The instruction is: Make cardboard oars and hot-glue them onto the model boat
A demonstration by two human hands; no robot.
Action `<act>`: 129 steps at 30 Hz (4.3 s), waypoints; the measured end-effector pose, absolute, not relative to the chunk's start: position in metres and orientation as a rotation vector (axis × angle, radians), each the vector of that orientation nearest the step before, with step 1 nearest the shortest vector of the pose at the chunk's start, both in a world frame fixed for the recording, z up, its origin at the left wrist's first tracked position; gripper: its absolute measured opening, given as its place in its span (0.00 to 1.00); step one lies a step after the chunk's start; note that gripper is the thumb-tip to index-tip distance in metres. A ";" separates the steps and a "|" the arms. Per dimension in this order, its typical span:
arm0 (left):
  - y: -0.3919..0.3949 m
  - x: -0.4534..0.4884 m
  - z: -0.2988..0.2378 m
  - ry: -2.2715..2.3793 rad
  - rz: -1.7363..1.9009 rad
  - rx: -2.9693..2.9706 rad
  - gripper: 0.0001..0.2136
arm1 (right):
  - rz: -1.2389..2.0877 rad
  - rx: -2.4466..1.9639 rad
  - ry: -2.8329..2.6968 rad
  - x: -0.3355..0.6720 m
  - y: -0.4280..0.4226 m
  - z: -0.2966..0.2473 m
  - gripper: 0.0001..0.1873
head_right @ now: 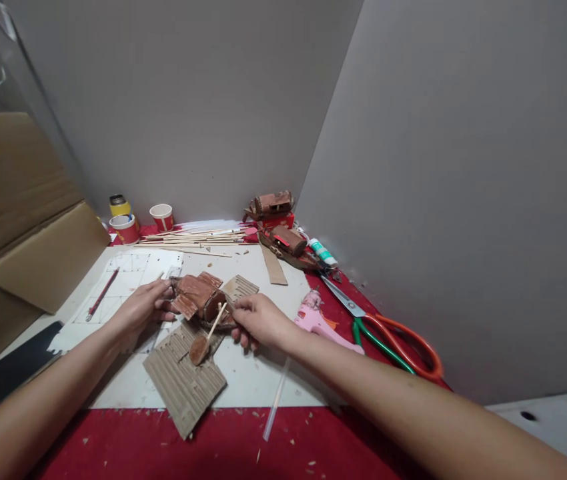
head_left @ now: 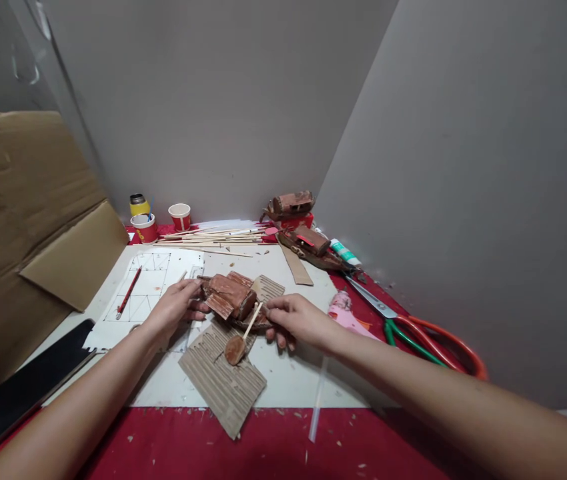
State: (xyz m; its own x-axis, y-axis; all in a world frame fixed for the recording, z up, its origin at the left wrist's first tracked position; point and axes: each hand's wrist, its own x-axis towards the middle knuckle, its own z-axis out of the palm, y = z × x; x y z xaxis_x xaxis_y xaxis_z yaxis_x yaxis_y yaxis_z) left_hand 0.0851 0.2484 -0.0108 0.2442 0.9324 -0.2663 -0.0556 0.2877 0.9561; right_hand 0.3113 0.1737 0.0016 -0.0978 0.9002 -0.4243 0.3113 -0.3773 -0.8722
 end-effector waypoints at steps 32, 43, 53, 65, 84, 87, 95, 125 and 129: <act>0.198 0.084 0.031 0.555 0.827 0.987 0.16 | 1.611 -1.234 -1.403 0.349 0.136 0.081 0.11; 0.196 0.083 0.028 0.541 0.850 1.040 0.19 | 1.648 -1.169 -1.304 0.347 0.133 0.073 0.14; 0.212 0.070 0.025 0.625 1.009 0.929 0.14 | 1.486 -1.195 -1.072 0.353 0.101 0.040 0.16; 0.228 0.064 0.028 0.671 1.290 0.795 0.09 | 1.712 -1.153 -1.440 0.347 0.044 0.020 0.22; 0.237 0.059 0.006 0.670 1.322 0.863 0.14 | 1.308 -1.192 -1.683 0.317 0.067 0.025 0.18; 0.235 0.060 0.005 0.656 1.287 0.888 0.16 | 1.298 -1.197 -1.703 0.315 0.071 0.022 0.19; 0.229 0.062 0.007 0.627 1.185 0.927 0.20 | 1.094 -1.250 -1.663 0.327 0.071 0.030 0.18; 0.217 0.065 0.008 0.595 0.971 0.994 0.24 | 0.487 -1.578 -1.680 0.398 0.083 0.058 0.13; 0.222 0.065 0.005 0.618 1.009 0.959 0.22 | 0.056 -2.067 -1.969 0.424 0.076 0.033 0.12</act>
